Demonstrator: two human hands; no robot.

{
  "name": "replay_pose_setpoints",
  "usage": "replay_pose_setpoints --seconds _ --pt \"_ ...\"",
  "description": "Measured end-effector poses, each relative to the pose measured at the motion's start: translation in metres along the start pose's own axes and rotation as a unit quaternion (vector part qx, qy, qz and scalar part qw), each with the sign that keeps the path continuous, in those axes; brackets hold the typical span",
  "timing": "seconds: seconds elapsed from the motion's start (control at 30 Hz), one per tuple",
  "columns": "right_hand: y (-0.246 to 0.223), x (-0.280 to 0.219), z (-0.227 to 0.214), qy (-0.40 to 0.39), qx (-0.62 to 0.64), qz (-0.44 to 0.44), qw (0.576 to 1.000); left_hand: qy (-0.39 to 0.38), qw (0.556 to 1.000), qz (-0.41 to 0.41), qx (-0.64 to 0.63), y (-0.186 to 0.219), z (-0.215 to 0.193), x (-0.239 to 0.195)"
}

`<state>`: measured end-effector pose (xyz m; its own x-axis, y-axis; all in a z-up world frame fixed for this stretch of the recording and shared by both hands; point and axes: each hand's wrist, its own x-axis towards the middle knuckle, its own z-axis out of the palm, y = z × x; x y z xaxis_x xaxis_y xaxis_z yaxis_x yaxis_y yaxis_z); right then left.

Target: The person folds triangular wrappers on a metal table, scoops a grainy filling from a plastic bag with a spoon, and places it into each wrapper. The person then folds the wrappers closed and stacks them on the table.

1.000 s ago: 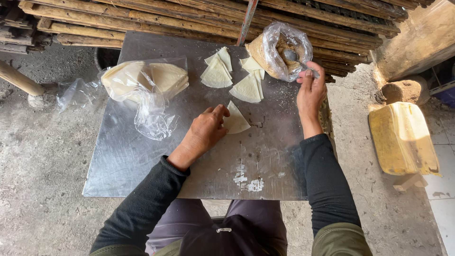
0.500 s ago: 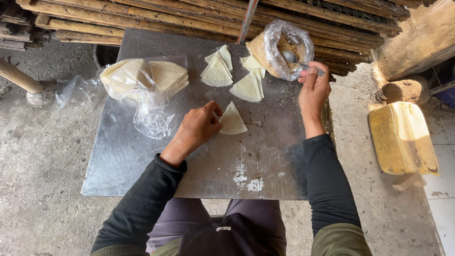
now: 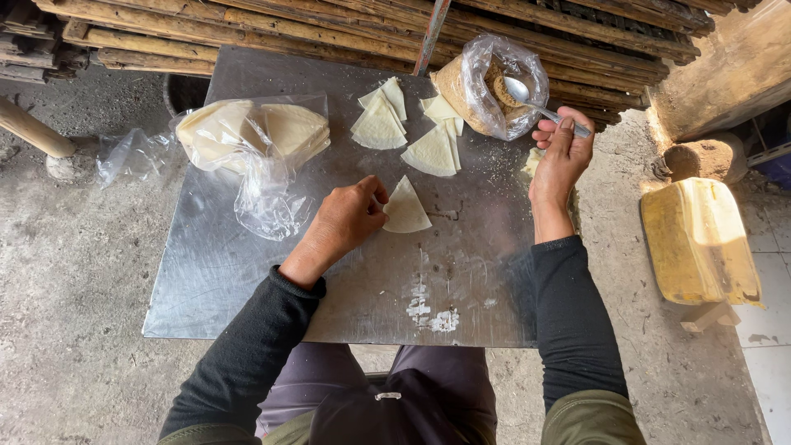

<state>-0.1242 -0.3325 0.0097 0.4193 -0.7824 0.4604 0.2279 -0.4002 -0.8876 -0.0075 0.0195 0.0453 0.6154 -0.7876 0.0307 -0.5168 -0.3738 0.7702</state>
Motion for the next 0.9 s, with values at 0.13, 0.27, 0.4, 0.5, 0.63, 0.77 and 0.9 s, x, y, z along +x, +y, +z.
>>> replay_pose_setpoints --seconds 0.13,0.27,0.4,0.5,0.63,0.77,0.9 --pt "-0.004 0.0 0.001 0.014 0.054 0.019 0.998 -0.004 1.0 0.0 -0.009 -0.004 0.002 0.001" --pt "-0.014 -0.003 -0.002 0.037 0.154 0.003 0.987 0.0 1.0 0.008 -0.01 -0.007 0.001 0.002" --pt "-0.036 -0.02 -0.007 0.007 0.226 0.004 0.974 0.004 1.0 0.002 -0.03 -0.011 -0.001 0.001" --pt "-0.053 -0.043 -0.004 -0.037 0.267 0.05 0.962 0.004 1.0 -0.003 -0.03 -0.012 -0.001 0.003" --pt "-0.066 -0.076 0.004 -0.112 0.28 0.117 0.946 0.011 0.999 0.0 -0.034 -0.014 -0.001 0.004" --pt "-0.068 -0.093 0.011 -0.189 0.234 0.102 0.948 0.004 0.999 0.002 -0.035 -0.015 0.0 0.005" --pt "-0.073 -0.102 0.017 -0.233 0.088 0.041 0.968 0.001 0.999 0.001 -0.039 -0.014 0.0 0.005"
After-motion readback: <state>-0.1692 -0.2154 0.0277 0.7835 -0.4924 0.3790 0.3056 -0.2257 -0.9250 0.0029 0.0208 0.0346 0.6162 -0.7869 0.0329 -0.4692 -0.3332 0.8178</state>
